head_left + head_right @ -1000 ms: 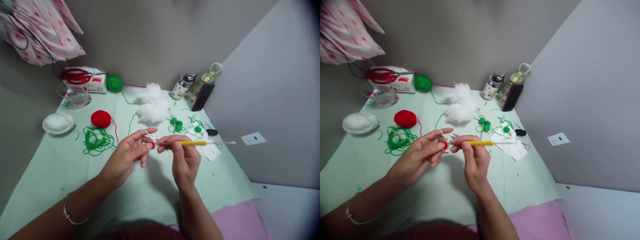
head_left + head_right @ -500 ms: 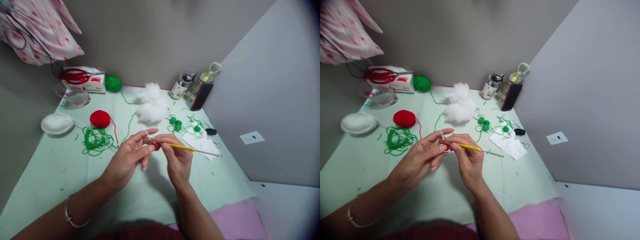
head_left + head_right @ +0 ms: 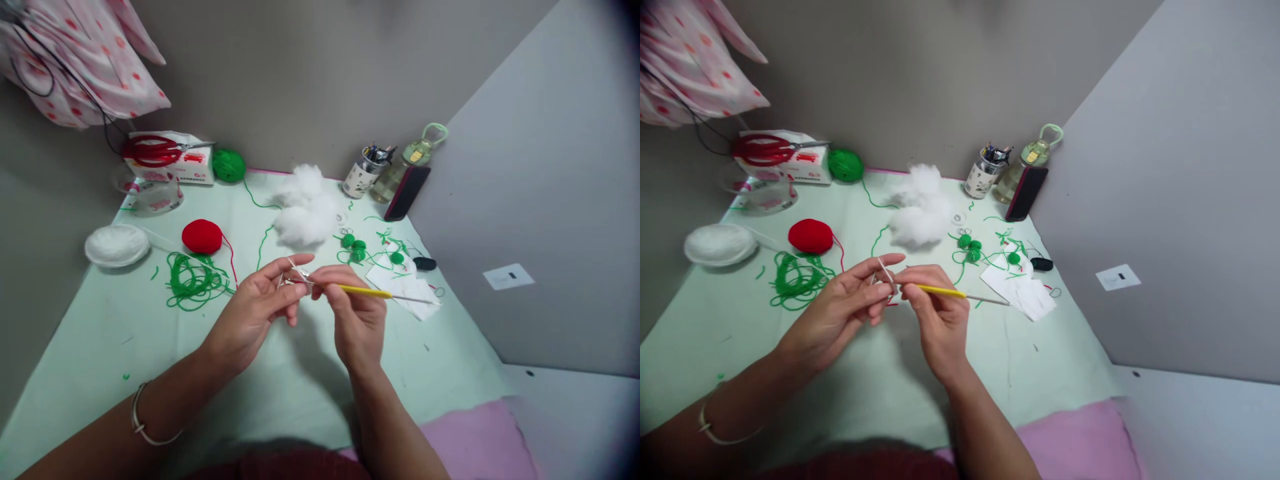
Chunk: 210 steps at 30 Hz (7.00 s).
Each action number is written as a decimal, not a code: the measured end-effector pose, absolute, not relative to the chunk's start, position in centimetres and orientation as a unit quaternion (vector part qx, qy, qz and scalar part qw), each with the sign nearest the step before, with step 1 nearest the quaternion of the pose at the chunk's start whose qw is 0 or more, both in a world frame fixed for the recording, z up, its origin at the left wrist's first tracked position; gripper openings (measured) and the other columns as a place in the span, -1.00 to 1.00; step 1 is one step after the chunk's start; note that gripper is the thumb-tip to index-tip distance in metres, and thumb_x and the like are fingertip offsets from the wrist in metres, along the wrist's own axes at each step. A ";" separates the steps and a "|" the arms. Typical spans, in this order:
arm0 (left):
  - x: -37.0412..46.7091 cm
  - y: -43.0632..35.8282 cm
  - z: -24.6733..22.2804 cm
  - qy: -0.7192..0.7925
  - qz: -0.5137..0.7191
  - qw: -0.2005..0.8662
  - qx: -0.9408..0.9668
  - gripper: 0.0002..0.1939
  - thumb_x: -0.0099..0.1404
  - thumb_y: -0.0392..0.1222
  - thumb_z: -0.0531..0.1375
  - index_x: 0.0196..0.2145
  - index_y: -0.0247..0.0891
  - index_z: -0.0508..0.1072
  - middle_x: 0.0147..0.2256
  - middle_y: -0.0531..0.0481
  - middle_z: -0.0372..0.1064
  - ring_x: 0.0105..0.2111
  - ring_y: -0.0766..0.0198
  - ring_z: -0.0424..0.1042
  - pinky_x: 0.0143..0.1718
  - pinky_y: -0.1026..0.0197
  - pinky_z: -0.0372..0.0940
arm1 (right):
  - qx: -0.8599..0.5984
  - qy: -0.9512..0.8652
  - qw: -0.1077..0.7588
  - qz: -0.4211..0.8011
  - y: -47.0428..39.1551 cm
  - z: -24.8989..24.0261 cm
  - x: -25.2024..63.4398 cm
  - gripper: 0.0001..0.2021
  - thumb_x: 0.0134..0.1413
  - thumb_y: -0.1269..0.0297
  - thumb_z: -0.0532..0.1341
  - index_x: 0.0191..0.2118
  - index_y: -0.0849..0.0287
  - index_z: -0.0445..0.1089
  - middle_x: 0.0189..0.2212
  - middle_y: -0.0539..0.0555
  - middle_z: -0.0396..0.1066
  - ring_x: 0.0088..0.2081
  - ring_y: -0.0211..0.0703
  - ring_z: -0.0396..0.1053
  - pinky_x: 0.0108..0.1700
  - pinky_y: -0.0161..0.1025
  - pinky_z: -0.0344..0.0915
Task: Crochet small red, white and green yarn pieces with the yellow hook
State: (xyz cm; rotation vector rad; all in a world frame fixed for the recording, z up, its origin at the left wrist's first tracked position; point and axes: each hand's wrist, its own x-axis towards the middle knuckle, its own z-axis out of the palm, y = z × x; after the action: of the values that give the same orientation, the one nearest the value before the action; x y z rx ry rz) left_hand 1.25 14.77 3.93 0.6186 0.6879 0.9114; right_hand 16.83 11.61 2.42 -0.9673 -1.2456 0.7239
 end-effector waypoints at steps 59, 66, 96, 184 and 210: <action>1.4 14.4 3.3 0.375 0.440 0.722 0.381 -0.62 0.23 -0.24 0.42 0.02 -0.11 0.61 -0.31 0.12 0.39 -0.57 0.48 0.32 -0.45 0.30 0.31 | -0.456 -0.673 0.569 0.127 10.8 1.9 16.8 -0.77 0.39 0.43 0.12 -0.04 0.06 0.49 -0.21 0.09 0.60 -0.25 -0.16 0.56 -0.22 -0.16 0.55; 1.3 14.6 3.2 0.328 0.373 0.831 0.252 -0.50 0.24 -0.19 0.42 0.13 -0.31 0.54 -0.57 0.19 0.22 -0.62 0.51 0.14 -0.59 0.43 0.13 | -0.466 -0.694 0.548 0.012 10.8 1.2 16.8 -0.70 0.29 0.49 0.23 -0.01 -0.04 0.55 -0.19 0.06 0.56 -0.18 -0.12 0.55 -0.19 -0.16 0.52; 1.3 14.5 3.4 0.328 0.393 0.793 0.331 -0.63 0.26 -0.19 0.43 0.03 -0.08 0.62 -0.38 0.16 0.35 -0.64 0.60 0.24 -0.56 0.43 0.18 | -0.426 -0.470 0.654 0.414 11.7 2.0 17.9 -0.86 0.33 0.21 0.27 -0.19 0.04 0.61 -0.28 0.01 0.57 -0.36 -0.27 0.49 -0.25 -0.25 0.45; 1.3 14.5 3.8 0.324 0.394 0.802 0.310 -0.59 0.26 -0.23 0.40 0.07 -0.21 0.56 -0.58 0.23 0.19 -0.70 0.54 0.04 -0.67 0.42 0.02 | -0.411 -0.548 0.657 0.317 11.5 2.7 17.2 -0.81 0.38 0.31 0.19 -0.20 0.04 0.58 -0.33 0.03 0.51 -0.41 -0.22 0.43 -0.36 -0.19 0.42; 1.2 14.4 3.4 0.327 0.411 0.786 0.325 -0.69 0.30 -0.25 0.38 0.01 -0.15 0.61 -0.39 0.11 0.47 -0.45 0.43 0.43 -0.28 0.32 0.35 | -0.411 -0.465 0.660 0.422 11.7 2.3 17.8 -0.81 0.39 0.21 0.19 -0.21 0.09 0.54 -0.32 0.01 0.53 -0.40 -0.27 0.48 -0.32 -0.25 0.45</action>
State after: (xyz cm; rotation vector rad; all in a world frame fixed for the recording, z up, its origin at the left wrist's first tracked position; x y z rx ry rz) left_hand 1.19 14.44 3.36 0.7009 0.7044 0.8865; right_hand 17.76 11.73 2.28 -0.9309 -1.0520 0.9553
